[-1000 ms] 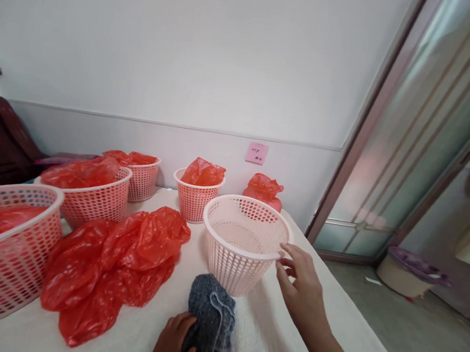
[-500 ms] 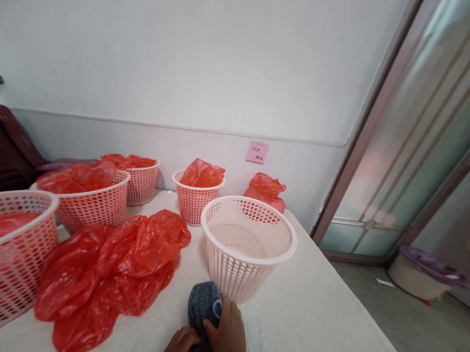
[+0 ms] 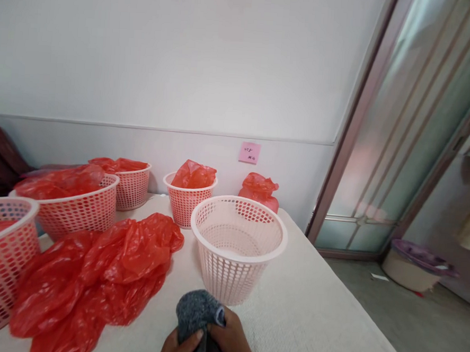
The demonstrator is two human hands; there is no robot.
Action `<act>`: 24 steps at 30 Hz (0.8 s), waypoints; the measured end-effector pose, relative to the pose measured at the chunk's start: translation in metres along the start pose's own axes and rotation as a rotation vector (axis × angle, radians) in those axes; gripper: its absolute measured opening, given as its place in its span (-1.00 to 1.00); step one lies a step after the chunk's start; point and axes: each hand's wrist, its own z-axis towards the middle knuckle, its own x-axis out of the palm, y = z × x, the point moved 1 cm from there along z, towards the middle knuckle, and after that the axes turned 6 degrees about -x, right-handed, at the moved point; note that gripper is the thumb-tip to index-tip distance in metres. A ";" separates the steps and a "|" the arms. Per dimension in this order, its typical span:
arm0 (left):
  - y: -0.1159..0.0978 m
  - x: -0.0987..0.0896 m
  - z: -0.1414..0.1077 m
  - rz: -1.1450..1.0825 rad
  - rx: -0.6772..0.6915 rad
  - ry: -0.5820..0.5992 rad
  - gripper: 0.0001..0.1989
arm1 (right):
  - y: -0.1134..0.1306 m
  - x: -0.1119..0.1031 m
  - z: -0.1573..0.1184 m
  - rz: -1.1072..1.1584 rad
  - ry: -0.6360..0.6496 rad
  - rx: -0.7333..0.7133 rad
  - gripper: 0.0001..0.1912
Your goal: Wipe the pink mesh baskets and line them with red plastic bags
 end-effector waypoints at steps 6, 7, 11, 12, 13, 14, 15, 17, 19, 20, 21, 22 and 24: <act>-0.027 -0.008 -0.020 -0.130 -0.094 -0.012 -0.71 | 0.021 -0.003 -0.011 0.391 0.030 -0.023 -0.44; -0.029 -0.007 -0.022 -0.150 -0.104 -0.004 -0.73 | 0.025 0.000 -0.014 0.451 0.059 -0.022 -0.43; -0.025 0.000 -0.021 -0.191 -0.037 -0.045 -0.71 | 0.027 0.011 -0.022 0.606 0.215 0.012 -0.41; -0.022 0.002 -0.019 -0.188 -0.002 -0.076 -0.69 | 0.023 0.012 -0.022 0.600 0.208 0.025 -0.41; -0.019 0.003 -0.016 -0.186 0.033 -0.108 -0.66 | 0.017 0.010 -0.021 0.566 0.174 0.044 -0.42; -0.016 0.003 -0.014 -0.186 0.060 -0.134 -0.64 | 0.009 0.007 -0.020 0.502 0.111 0.067 -0.44; -0.013 0.002 -0.011 -0.191 0.082 -0.156 -0.62 | 0.001 0.001 -0.019 0.407 0.041 0.087 -0.48; -0.009 -0.005 -0.005 -0.215 0.109 -0.210 -0.59 | -0.016 -0.013 -0.015 0.129 -0.065 0.108 -0.56; -0.009 -0.015 -0.002 -0.255 0.120 -0.288 -0.57 | -0.028 -0.027 -0.011 -0.178 -0.115 0.110 -0.62; -0.011 -0.021 -0.001 -0.283 0.126 -0.331 -0.57 | -0.032 -0.032 -0.010 -0.302 -0.119 0.122 -0.62; -0.015 -0.027 -0.002 -0.315 0.135 -0.369 -0.57 | -0.035 -0.036 -0.009 -0.394 -0.110 0.142 -0.60; -0.021 -0.033 -0.002 -0.350 0.148 -0.398 -0.58 | -0.037 -0.039 -0.008 -0.451 -0.092 0.162 -0.58; -0.039 -0.043 -0.004 -0.430 0.174 -0.434 -0.62 | -0.037 -0.038 -0.006 -0.477 -0.049 0.149 -0.55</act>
